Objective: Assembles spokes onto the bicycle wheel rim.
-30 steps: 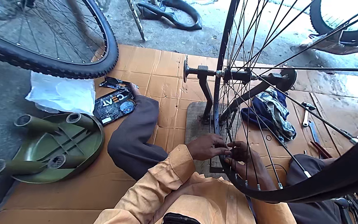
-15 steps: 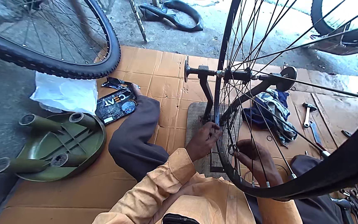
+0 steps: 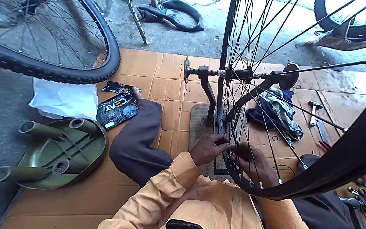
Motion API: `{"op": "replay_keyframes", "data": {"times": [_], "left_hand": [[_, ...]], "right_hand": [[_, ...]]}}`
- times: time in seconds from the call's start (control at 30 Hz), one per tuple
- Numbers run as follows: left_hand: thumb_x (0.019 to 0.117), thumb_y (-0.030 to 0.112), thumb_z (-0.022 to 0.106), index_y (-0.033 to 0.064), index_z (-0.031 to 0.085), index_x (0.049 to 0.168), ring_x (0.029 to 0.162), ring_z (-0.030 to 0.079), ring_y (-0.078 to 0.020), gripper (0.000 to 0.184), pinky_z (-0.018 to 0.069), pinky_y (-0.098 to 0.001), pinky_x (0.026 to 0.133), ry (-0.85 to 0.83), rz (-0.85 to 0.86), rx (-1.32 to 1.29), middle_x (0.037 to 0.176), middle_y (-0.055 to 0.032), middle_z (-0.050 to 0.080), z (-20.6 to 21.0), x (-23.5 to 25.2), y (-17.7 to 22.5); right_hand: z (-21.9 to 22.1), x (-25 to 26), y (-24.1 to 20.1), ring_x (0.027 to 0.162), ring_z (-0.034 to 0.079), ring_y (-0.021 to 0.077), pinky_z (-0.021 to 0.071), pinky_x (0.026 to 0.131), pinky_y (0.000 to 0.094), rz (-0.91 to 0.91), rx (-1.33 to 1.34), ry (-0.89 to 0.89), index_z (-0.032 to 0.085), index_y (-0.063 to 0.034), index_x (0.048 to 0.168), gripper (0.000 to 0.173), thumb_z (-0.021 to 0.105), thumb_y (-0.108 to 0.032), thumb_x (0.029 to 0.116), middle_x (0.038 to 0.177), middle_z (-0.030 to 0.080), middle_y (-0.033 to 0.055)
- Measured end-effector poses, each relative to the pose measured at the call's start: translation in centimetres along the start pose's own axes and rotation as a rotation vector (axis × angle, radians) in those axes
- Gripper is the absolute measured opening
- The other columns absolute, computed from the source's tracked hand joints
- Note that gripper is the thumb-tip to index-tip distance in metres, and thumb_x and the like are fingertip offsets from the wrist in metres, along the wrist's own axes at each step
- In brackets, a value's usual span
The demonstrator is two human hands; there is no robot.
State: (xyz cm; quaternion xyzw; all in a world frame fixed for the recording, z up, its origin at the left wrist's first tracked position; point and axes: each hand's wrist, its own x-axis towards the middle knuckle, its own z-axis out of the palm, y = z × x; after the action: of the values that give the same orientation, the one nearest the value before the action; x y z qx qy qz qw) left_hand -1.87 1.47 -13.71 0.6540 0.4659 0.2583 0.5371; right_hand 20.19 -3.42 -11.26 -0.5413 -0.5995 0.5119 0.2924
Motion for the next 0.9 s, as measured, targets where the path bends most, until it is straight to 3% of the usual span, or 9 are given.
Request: {"op": "replay_keyframes", "data": {"times": [0.13, 0.23, 0.3, 0.4, 0.47, 0.57, 0.63, 0.8, 0.9], "left_hand": [[0.1068, 0.04, 0.052, 0.0121, 0.076, 0.099, 0.085, 0.063, -0.0105, 0.038, 0.0529, -0.0331, 0.077, -0.113, 0.062, 0.165, 0.094, 0.0001, 0.066, -0.6, 0.2, -0.4], [0.1046, 0.045, 0.055, 0.0117, 0.076, 0.096, 0.088, 0.062, -0.0123, 0.04, 0.0528, -0.0347, 0.081, -0.198, 0.086, 0.207, 0.094, -0.0015, 0.063, -0.7, 0.4, -0.4], [0.1002, 0.045, 0.063, 0.012, 0.071, 0.082, 0.078, 0.06, -0.0128, 0.038, 0.0522, -0.0358, 0.073, -0.141, 0.071, 0.256, 0.083, -0.0004, 0.061, 0.0, 0.4, -0.2], [0.0966, 0.045, 0.065, 0.0141, 0.061, 0.064, 0.067, 0.057, -0.0146, 0.046, 0.0489, -0.0397, 0.062, -0.037, 0.018, 0.416, 0.07, 0.0012, 0.058, 1.3, 0.3, 0.9], [0.0971, 0.048, 0.064, 0.0145, 0.062, 0.065, 0.066, 0.057, -0.0147, 0.046, 0.0486, -0.0399, 0.061, -0.037, -0.003, 0.416, 0.071, 0.0013, 0.058, 1.0, 0.2, 0.9], [0.1012, 0.052, 0.058, 0.0148, 0.071, 0.081, 0.069, 0.061, -0.0131, 0.044, 0.0525, -0.0387, 0.065, -0.058, -0.006, 0.297, 0.077, 0.0014, 0.063, 0.4, 0.0, 0.2], [0.1037, 0.053, 0.052, 0.0153, 0.074, 0.089, 0.075, 0.062, -0.0112, 0.045, 0.053, -0.0368, 0.069, -0.09, -0.003, 0.231, 0.084, 0.0021, 0.065, -0.1, 0.1, -0.3], [0.1063, 0.044, 0.052, 0.0126, 0.076, 0.092, 0.08, 0.062, -0.0094, 0.042, 0.0524, -0.0326, 0.073, -0.167, 0.074, 0.152, 0.09, 0.0014, 0.066, -0.7, 0.5, -1.0], [0.099, 0.047, 0.065, 0.0119, 0.072, 0.08, 0.075, 0.06, -0.011, 0.04, 0.0516, -0.0333, 0.07, -0.144, 0.08, 0.214, 0.08, 0.0009, 0.063, -0.4, 0.8, -0.8]], "right_hand": [[-0.1, 0.1, 0.2, 0.076, 0.069, 0.0156, 0.0597, 0.067, 0.0322, -0.008, 0.016, -0.009, 0.068, -0.0138, 0.111, 0.023, 0.076, -0.013, 0.0895, 0.09, 0.071, 0.004], [-0.1, 0.3, 2.2, 0.076, 0.069, 0.0139, 0.0604, 0.067, 0.0319, -0.021, -0.049, -0.025, 0.066, -0.0186, 0.118, 0.029, 0.075, -0.016, 0.0906, 0.091, 0.071, 0.001], [0.0, 0.5, 3.2, 0.078, 0.071, 0.0126, 0.0625, 0.069, 0.0322, -0.029, -0.115, -0.026, 0.064, -0.0216, 0.124, 0.033, 0.072, -0.015, 0.0927, 0.096, 0.073, -0.0013], [0.2, 0.5, 3.2, 0.082, 0.071, 0.0122, 0.0622, 0.072, 0.0319, -0.035, -0.1, -0.014, 0.066, -0.0198, 0.12, 0.029, 0.068, -0.008, 0.0936, 0.1, 0.073, -0.0008], [0.2, 0.5, 1.4, 0.082, 0.071, 0.0127, 0.0612, 0.073, 0.0313, -0.016, -0.075, -0.006, 0.068, -0.0159, 0.117, 0.025, 0.07, -0.007, 0.0942, 0.098, 0.073, 0.0014], [0.2, 0.1, 0.5, 0.074, 0.068, 0.0127, 0.0588, 0.065, 0.0306, -0.036, -0.092, 0.026, 0.068, -0.0137, 0.112, 0.02, 0.071, -0.009, 0.0923, 0.09, 0.071, 0.0023], [0.1, 0.0, 0.6, 0.075, 0.068, 0.0137, 0.0589, 0.065, 0.0312, -0.039, -0.057, 0.017, 0.067, -0.0136, 0.11, 0.019, 0.072, -0.01, 0.0913, 0.09, 0.071, 0.0022], [-0.3, 0.1, 0.4, 0.081, 0.07, 0.0161, 0.0611, 0.071, 0.0326, -0.034, 0.043, -0.048, 0.067, -0.0123, 0.114, 0.026, 0.075, -0.01, 0.0896, 0.095, 0.072, 0.0045], [-0.2, 0.1, 0.1, 0.08, 0.069, 0.0142, 0.06, 0.07, 0.0306, -0.054, -0.006, -0.042, 0.066, -0.0135, 0.116, 0.027, 0.072, -0.008, 0.091, 0.095, 0.072, 0.0035]]}}
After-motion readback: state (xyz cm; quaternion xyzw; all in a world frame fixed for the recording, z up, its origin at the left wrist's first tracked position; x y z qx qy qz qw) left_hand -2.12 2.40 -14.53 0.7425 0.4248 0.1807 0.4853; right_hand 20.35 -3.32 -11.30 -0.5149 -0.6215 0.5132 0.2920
